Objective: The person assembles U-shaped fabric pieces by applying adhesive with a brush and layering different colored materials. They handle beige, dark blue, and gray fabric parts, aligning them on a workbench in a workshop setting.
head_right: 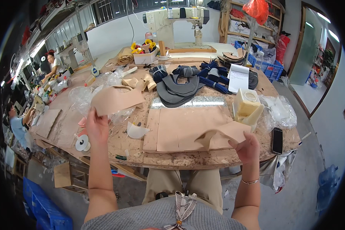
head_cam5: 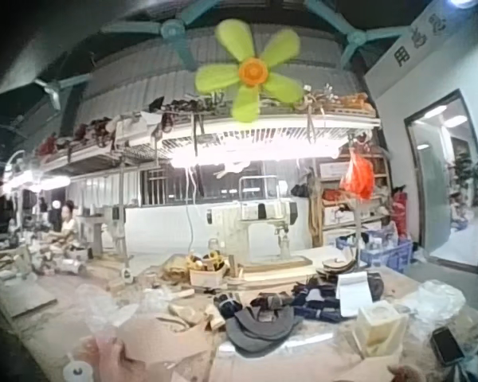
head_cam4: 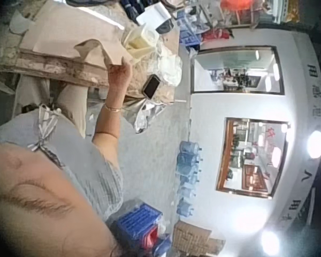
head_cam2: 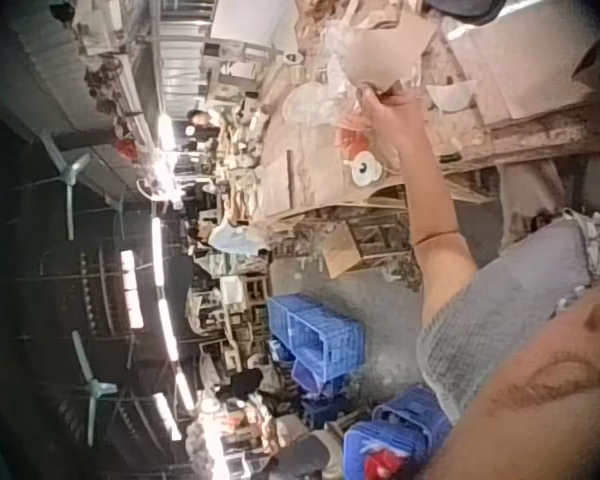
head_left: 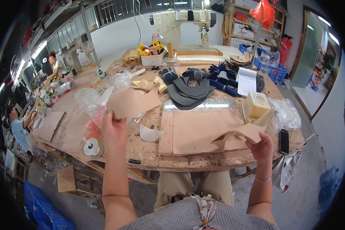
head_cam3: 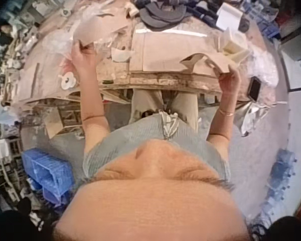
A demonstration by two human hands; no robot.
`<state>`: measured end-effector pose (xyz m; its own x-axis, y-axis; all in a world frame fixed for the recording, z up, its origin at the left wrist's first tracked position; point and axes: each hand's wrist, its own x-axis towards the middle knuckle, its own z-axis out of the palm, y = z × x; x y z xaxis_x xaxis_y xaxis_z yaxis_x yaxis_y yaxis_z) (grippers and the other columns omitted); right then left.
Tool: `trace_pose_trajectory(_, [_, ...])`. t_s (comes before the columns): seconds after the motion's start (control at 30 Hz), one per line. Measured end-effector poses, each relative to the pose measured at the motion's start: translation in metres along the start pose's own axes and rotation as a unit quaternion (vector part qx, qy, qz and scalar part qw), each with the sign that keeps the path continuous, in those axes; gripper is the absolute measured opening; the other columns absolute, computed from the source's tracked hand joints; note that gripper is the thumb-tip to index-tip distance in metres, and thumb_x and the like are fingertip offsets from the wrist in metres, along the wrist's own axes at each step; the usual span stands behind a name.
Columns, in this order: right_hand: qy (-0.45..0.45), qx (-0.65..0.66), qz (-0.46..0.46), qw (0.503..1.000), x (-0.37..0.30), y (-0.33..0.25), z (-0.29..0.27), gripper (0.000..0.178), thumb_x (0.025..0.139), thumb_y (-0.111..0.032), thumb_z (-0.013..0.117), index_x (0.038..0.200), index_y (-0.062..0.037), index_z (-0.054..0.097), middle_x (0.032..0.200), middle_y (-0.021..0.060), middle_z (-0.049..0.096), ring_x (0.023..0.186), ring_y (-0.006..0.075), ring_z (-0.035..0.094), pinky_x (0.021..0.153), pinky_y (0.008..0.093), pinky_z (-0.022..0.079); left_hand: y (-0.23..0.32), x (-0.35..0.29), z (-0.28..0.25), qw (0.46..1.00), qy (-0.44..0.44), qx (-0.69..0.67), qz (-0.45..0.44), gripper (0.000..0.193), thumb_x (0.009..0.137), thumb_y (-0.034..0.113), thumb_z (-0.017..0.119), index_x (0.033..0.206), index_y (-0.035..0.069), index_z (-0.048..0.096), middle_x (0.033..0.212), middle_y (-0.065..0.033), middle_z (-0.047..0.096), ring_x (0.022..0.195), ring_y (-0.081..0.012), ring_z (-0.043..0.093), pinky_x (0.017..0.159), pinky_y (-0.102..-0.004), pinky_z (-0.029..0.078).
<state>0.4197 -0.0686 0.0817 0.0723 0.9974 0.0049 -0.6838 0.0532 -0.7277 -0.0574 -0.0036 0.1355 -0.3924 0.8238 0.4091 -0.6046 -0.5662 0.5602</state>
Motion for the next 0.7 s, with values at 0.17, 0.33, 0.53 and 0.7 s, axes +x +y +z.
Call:
trace_pose_trajectory(0.17, [-0.136,0.050,-0.046,0.988,0.003,0.047,-0.035,0.046,0.081,-0.013,0.056,0.125,0.0015,0.050,0.116,0.0131,0.063,0.103,0.0283,0.064,0.085,0.0443,0.056,-0.024,-0.083,-0.093,0.946,0.159,0.278,-0.059,0.015,0.097,0.015,0.049,0.107,0.003,0.051,0.098,-0.0043,0.056,0.086,-0.0105,0.057,0.069,-0.0266,0.052])
trace_pose_trajectory(0.33, [0.030,-0.042,0.090,0.995,-0.050,0.112,-0.023,0.044,0.079,-0.007,0.058,0.121,0.0042,0.051,0.106,0.0149,0.065,0.088,0.0248,0.067,0.071,0.0371,0.060,-0.027,-0.141,-0.142,0.877,0.220,0.405,-0.133,0.018,0.095,0.010,0.052,0.110,0.002,0.047,0.098,-0.0062,0.056,0.082,-0.0128,0.057,0.060,-0.0236,0.051])
trace_pose_trajectory(0.53, [0.046,-0.144,0.118,0.981,-0.076,0.122,-0.024,0.032,0.085,-0.003,0.053,0.116,0.0047,0.053,0.107,0.0149,0.065,0.089,0.0236,0.067,0.073,0.0374,0.060,-0.020,-0.142,-0.101,0.647,0.082,0.746,0.135,0.057,0.079,0.004,0.065,0.132,0.001,0.042,0.132,-0.0200,0.045,0.127,-0.0323,0.040,0.095,-0.0450,0.043])
trace_pose_trajectory(0.7, [0.059,-0.092,0.129,0.986,-0.072,0.124,-0.025,0.030,0.092,-0.011,0.055,0.119,0.0020,0.053,0.110,0.0136,0.064,0.092,0.0241,0.067,0.073,0.0406,0.060,-0.035,-0.146,-0.113,0.479,-0.169,0.860,0.053,0.055,0.083,0.027,0.064,0.131,0.005,0.049,0.143,-0.0215,0.038,0.132,-0.0408,0.033,0.110,-0.0530,0.023])
